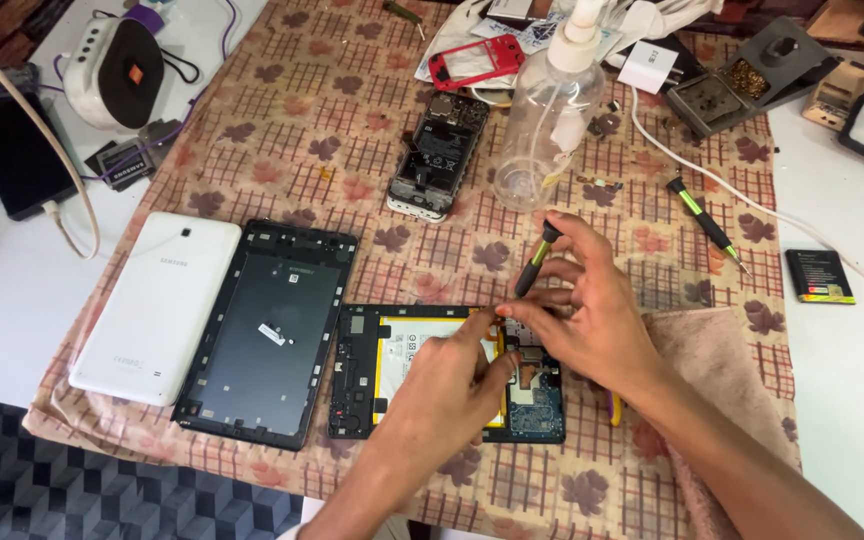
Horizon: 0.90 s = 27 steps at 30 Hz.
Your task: The person disassembles a smartphone by unscrewing and removing the motherboard and other internal components. They then use a brush to clean the interior of the phone chassis.
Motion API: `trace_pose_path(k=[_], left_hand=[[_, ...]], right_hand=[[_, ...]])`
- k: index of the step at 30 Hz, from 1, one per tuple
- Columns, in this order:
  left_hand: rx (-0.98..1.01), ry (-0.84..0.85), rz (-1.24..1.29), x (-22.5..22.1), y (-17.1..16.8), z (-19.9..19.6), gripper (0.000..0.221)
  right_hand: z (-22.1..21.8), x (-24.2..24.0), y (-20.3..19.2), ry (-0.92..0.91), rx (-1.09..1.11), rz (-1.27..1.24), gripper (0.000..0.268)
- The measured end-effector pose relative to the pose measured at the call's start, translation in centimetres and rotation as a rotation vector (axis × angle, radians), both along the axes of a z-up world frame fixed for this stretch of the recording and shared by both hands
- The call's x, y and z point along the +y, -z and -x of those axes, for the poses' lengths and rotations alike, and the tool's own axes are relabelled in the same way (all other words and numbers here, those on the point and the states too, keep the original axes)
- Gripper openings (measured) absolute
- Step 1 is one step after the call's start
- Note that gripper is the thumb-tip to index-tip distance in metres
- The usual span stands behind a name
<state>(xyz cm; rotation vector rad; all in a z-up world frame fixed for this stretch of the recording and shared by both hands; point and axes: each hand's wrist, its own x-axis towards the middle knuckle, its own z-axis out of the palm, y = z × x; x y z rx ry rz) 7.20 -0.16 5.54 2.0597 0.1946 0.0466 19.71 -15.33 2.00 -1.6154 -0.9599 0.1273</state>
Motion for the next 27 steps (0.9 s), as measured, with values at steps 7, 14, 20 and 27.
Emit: trace_pose_path(k=[7,14,20,27], left_hand=[[-0.246,0.0,-0.252,0.0,0.8,-1.1,0.032],[-0.38,0.008,-0.528,0.4,2.8,-3.0,0.017],[-0.481,0.365,-1.002,1.6,3.2,-4.8,0.006],[-0.549,0.605,-1.162,2.5,2.5,-7.7,0.012]], right_hand=[[0.4,-0.1,-0.3,-0.033,0.203,-0.138,0.084],[-0.2,-0.9,-1.2,0.06,0.187,-0.254,0.085],[-1.1,-2.4,-1.7,0.142,0.08,-0.277,0.088],[-1.3,-2.9,-1.5,0.214,0.103,-0.272,0.09]])
